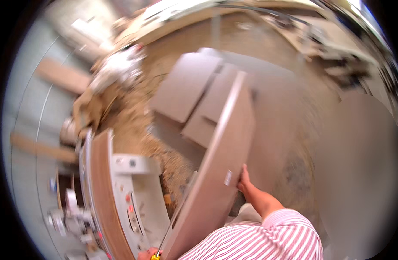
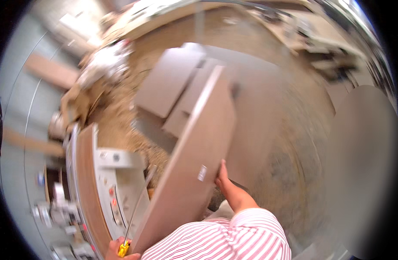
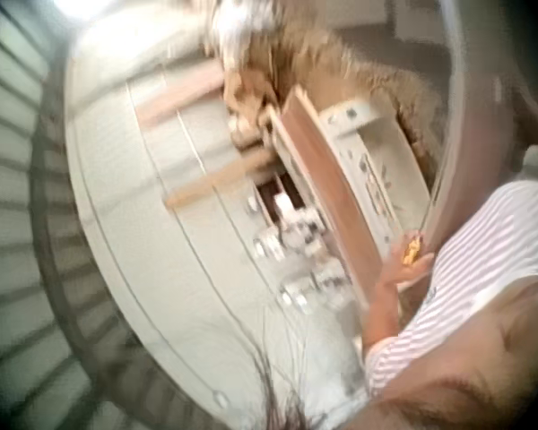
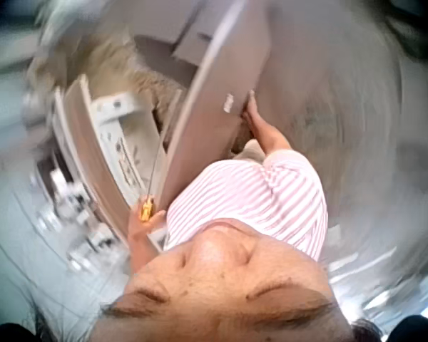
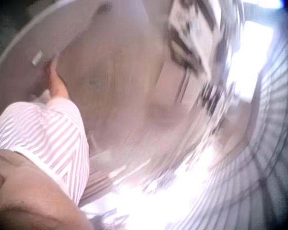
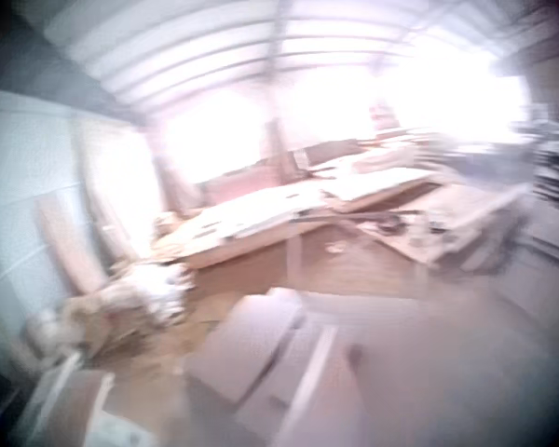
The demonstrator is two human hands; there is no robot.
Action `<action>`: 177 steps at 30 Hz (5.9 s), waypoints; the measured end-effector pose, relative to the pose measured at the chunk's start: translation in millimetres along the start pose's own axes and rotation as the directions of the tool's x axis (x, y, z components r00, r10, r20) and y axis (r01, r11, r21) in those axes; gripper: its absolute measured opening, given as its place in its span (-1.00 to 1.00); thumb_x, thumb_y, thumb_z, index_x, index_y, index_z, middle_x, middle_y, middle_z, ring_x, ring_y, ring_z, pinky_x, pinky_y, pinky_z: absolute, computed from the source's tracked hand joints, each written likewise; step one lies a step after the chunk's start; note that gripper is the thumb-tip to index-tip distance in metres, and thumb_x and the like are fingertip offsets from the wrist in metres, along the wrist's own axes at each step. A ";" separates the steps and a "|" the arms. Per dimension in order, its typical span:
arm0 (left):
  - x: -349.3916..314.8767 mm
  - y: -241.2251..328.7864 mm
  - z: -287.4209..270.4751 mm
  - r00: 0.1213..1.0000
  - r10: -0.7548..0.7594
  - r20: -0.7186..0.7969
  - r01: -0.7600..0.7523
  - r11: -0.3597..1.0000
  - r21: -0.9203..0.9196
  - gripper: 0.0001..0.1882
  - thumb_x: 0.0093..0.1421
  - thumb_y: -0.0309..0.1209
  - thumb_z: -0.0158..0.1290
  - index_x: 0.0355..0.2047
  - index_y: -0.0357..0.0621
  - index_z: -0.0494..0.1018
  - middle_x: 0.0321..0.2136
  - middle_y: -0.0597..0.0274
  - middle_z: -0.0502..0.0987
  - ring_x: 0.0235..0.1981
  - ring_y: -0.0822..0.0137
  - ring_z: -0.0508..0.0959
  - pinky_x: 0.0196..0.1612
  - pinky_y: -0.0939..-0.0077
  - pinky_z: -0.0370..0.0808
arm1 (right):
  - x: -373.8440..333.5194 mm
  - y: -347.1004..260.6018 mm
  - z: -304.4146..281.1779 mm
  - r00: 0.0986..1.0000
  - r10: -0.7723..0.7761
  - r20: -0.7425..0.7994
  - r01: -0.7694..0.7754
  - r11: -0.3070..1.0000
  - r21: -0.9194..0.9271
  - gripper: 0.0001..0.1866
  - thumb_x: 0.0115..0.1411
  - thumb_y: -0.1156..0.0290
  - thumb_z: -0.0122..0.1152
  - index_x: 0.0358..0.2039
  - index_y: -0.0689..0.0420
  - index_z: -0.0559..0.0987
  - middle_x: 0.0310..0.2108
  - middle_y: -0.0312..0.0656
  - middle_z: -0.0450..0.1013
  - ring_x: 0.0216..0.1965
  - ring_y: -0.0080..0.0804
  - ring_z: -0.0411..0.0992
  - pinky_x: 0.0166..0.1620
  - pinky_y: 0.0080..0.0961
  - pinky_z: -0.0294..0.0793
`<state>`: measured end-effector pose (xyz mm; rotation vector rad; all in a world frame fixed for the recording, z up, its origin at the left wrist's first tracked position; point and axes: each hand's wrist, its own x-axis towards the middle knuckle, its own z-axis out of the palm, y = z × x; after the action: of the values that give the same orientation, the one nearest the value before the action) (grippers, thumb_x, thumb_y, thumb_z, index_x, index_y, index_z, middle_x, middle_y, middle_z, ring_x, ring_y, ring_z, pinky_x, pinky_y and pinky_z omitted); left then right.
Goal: The person repeatedly picks up rectangular boards from a stack, places them on a CNC machine table, and then moves them to a different stack on the floor. The person handles the boards one at a time throughout the clip.
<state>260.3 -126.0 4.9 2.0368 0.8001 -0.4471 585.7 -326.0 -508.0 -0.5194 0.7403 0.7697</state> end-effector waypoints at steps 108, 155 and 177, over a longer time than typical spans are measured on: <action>-28.1 -374.2 -8.8 0.184 -0.875 -0.448 -0.200 0.413 -0.889 -0.87 0.27 -0.44 0.03 -0.25 -0.26 0.43 -0.54 0.18 0.59 -0.46 0.39 0.64 -0.35 0.53 0.54 | 48.8 710.9 461.1 0.796 0.602 0.052 0.103 -0.051 -0.993 -0.58 0.36 0.07 0.03 -0.06 0.21 0.43 -0.24 -0.03 0.48 -0.28 -0.18 0.52 -0.25 -0.20 0.63; 37.8 -379.5 -83.5 0.309 -0.933 -0.182 -0.487 0.009 -0.873 -0.86 0.23 -0.45 0.11 -0.23 -0.21 0.47 -0.50 0.31 0.51 -0.53 0.52 0.46 -0.44 0.62 0.42 | 260.9 607.0 611.2 0.864 0.501 0.053 0.034 0.046 -0.998 -0.54 0.21 -0.10 0.23 -0.08 -0.05 0.46 -0.23 -0.30 0.42 -0.17 -0.38 0.37 -0.06 -0.29 0.45; -23.7 -369.9 31.8 0.241 -0.970 -0.030 -0.464 -0.088 -0.882 -0.84 0.19 -0.51 0.12 -0.22 -0.26 0.45 -0.51 0.24 0.53 -0.55 0.49 0.46 -0.43 0.61 0.43 | -85.7 787.9 312.8 0.404 0.833 -0.379 -0.308 -0.266 -0.913 -0.66 0.42 0.22 -0.06 -0.03 0.26 0.40 -0.09 0.04 0.48 -0.09 -0.11 0.54 0.00 -0.28 0.64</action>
<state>-10.9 -10.5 -222.0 0.1004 1.7852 1.0746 60.6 329.4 -364.4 -1.1042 -0.2199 2.4720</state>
